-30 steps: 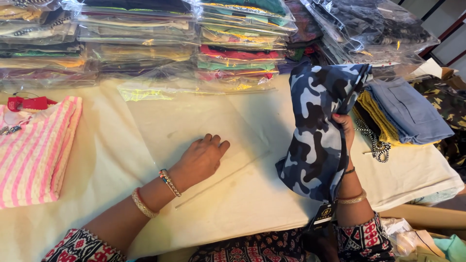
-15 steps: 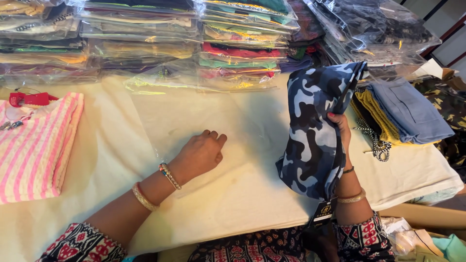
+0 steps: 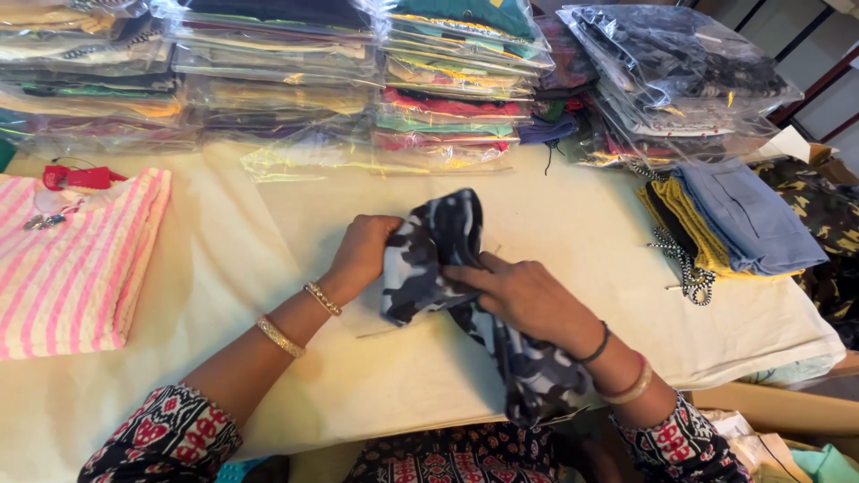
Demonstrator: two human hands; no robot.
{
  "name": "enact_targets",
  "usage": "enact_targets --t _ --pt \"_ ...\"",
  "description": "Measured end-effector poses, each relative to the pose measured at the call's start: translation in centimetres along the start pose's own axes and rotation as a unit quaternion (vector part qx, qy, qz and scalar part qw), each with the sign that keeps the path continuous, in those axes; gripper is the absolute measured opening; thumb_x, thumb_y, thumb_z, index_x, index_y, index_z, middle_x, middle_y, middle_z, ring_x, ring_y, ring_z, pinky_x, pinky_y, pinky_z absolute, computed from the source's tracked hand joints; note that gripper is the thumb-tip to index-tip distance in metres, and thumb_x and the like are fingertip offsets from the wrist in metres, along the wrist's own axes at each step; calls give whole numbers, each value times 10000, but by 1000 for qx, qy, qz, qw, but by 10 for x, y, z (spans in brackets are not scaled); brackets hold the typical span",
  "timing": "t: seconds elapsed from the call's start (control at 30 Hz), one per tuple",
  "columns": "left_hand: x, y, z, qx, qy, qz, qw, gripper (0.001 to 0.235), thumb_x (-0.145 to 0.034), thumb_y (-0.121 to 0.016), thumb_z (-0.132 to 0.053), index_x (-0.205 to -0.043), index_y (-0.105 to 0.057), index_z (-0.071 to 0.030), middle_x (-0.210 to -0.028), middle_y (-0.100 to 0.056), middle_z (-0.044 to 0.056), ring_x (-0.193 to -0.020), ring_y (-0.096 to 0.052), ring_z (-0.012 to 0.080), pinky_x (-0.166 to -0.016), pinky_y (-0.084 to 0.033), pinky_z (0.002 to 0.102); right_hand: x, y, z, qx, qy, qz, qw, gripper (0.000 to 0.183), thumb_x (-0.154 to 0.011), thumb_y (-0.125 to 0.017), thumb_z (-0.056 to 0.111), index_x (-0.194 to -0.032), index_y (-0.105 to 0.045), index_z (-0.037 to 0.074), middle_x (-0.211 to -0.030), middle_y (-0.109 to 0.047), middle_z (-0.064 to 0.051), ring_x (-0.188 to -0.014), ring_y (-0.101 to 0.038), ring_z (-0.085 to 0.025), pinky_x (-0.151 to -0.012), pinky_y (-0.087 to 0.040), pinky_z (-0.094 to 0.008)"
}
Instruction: The person folds a camouflage-patterned garment and places it into a clear plastic bag, then seals the bag. Next, the person folds a light green t-shirt and places it into another clear plastic bag, sealing it as well. The packaged items are placed on a table with other stacks of clothes.
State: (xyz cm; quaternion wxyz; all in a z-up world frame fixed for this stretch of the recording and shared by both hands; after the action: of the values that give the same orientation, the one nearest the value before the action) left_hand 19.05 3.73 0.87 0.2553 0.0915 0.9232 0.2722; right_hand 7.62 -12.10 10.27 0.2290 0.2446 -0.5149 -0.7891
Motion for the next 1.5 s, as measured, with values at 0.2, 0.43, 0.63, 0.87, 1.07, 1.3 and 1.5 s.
enact_targets --t 0.2,0.43,0.63,0.87,1.07,1.3,1.5 --pt "-14 45 -40 -70 43 -78 994 131 -917 -717 -223 -937 -772 -106 -831 -709 131 -702 -684 311 -641 -526 416 0 -16 -3 63 -9 74 995 551 -840 -695 146 -1372 -611 263 -1085 -661 -143 -644 -647 -377 -626 -528 -478" --pt "-1 -16 -31 -233 -82 108 963 539 -688 -801 -219 -1176 -640 -55 -1056 -646 179 -959 -638 440 -713 -538 533 7 -5 -15 44 -52 45 997 597 -821 -661 97 -1387 -600 277 -1101 -666 -122 -674 -666 -357 -642 -539 -462" --pt "3 -19 -17 -199 6 116 973 289 -890 -643 -185 -1152 -626 -64 -905 -722 172 -877 -695 379 -764 -543 500 16 -4 -7 13 -36 60 997 663 -800 -661 75 -1412 -592 318 -1112 -684 -103 -749 -669 -362 -681 -534 -467" --pt "-21 14 -69 -170 7 -22 985 213 -959 -652 -286 -889 -720 -97 -734 -692 177 -730 -673 401 -642 -525 503 9 -12 24 -10 15 125 992 627 -829 -644 76 -1394 -603 346 -1234 -685 -42 -731 -655 -363 -673 -527 -455" --pt "-16 27 -105 -127 -99 -96 982 154 -964 -669 -244 -924 -703 -99 -744 -668 123 -724 -667 356 -614 -514 482 4 -20 -3 -25 1 85 996 613 -842 -625 71 -1420 -585 272 -1148 -694 -95 -855 -667 -375 -751 -529 -464" --pt "20 9 -153 -193 -269 -79 940 234 -944 -666 -184 -1135 -711 -57 -818 -580 56 -787 -635 245 -606 -533 383 16 10 -41 -37 -68 -136 988 547 -857 -601 46 -1400 -547 86 -1251 -653 -214 -1011 -670 -432 -847 -549 -478" --pt "53 -10 -213 -217 -383 -83 894 215 -978 -647 -131 -1155 -684 -13 -863 -584 17 -813 -630 164 -600 -520 303 8 -29 -37 48 -65 -71 994 461 -916 -597 125 -1371 -533 81 -1452 -580 -180 -922 -685 -400 -805 -565 -458"
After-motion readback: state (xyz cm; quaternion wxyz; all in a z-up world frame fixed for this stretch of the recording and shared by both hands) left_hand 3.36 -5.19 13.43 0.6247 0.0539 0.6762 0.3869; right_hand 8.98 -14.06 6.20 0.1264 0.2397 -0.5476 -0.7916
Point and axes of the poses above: each hand's wrist, its own x-axis away from the middle knuckle, its own y-axis out of the back of the hand, z = x × y, the point moved 10 cm from there along -x, towards the middle knuckle
